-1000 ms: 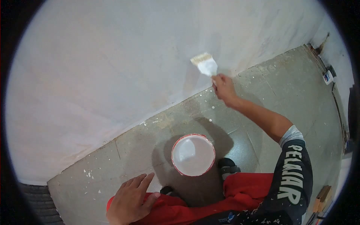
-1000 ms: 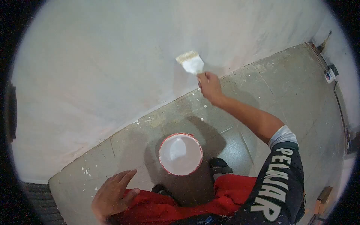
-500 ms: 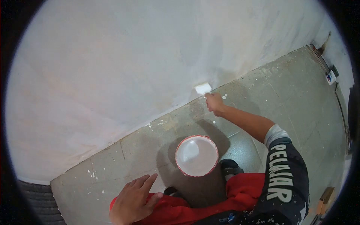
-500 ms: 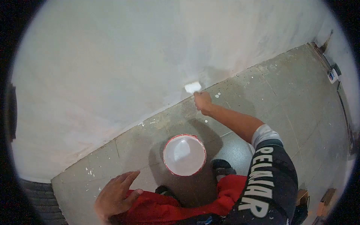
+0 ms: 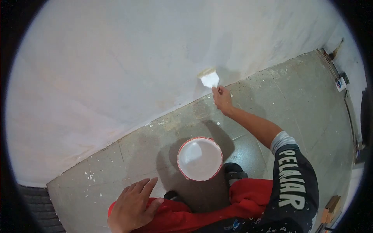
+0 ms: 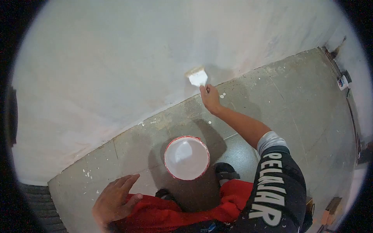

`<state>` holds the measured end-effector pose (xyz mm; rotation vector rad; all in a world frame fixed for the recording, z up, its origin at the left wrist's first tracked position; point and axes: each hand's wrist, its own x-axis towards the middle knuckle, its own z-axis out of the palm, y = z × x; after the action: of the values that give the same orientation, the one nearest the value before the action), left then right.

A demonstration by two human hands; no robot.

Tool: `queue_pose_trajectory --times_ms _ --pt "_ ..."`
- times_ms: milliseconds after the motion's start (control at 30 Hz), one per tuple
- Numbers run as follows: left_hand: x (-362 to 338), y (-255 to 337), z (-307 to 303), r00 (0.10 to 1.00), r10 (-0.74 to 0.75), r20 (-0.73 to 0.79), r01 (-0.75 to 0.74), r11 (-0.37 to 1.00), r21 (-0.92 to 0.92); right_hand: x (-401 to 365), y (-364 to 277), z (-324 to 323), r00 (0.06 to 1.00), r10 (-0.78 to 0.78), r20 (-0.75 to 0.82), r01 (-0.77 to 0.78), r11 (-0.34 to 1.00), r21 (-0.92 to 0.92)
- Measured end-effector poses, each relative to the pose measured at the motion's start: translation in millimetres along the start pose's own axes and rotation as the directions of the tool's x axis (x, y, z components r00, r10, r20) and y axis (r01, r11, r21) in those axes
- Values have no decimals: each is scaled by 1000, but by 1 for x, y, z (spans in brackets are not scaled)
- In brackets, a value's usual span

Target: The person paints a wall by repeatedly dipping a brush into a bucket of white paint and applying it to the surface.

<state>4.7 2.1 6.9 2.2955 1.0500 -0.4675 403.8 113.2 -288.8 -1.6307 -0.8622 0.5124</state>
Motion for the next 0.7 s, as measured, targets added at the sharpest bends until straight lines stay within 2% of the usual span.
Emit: queue_pose_trajectory --times_ms 33,67,100,133,200,233,300,400,500,533,600,633,700 --pt "0 1 1 1000 -11 6 11 1000 17 -4 1 -1 1000 -3 -3 3 1000 7" --pt "0 2 1 1000 -23 12 23 999 32 -13 4 -3 957 285 59 -290 951 109" --pt "-1 1 2 1000 -25 9 24 999 33 -21 3 -5 829 539 147 -559 809 183" --pt "-2 1 2 1000 -14 7 14 999 31 -25 7 -8 830 538 148 -558 809 184" --pt "-3 0 2 1000 0 3 0 999 35 -27 19 -16 754 628 194 -656 737 163" --pt "-4 1 2 1000 -2 -1 2 999 32 -26 27 -20 754 628 191 -656 737 165" --pt "-5 1 4 1000 3 -4 -3 999 32 -25 39 -29 687 681 255 -723 676 144" --pt "-5 1 3 1000 5 -4 -5 1000 17 -15 50 -40 713 678 178 -699 706 112" --pt "-7 3 2 1000 -12 -7 12 1000 9 12 65 -54 753 620 219 -644 764 51" --pt "-7 2 4 1000 0 -16 0 1000 29 19 48 -55 757 615 219 -638 768 51" --pt "-8 1 4 1000 12 -25 -11 999 47 28 12 -59 889 444 115 -446 895 -11" --pt "-7 3 3 1000 5 -15 -4 999 34 26 -8 -61 888 446 114 -447 894 -14" --pt "-7 2 2 1000 -2 -7 2 1000 19 21 -45 -64 895 446 -17 -444 894 61"
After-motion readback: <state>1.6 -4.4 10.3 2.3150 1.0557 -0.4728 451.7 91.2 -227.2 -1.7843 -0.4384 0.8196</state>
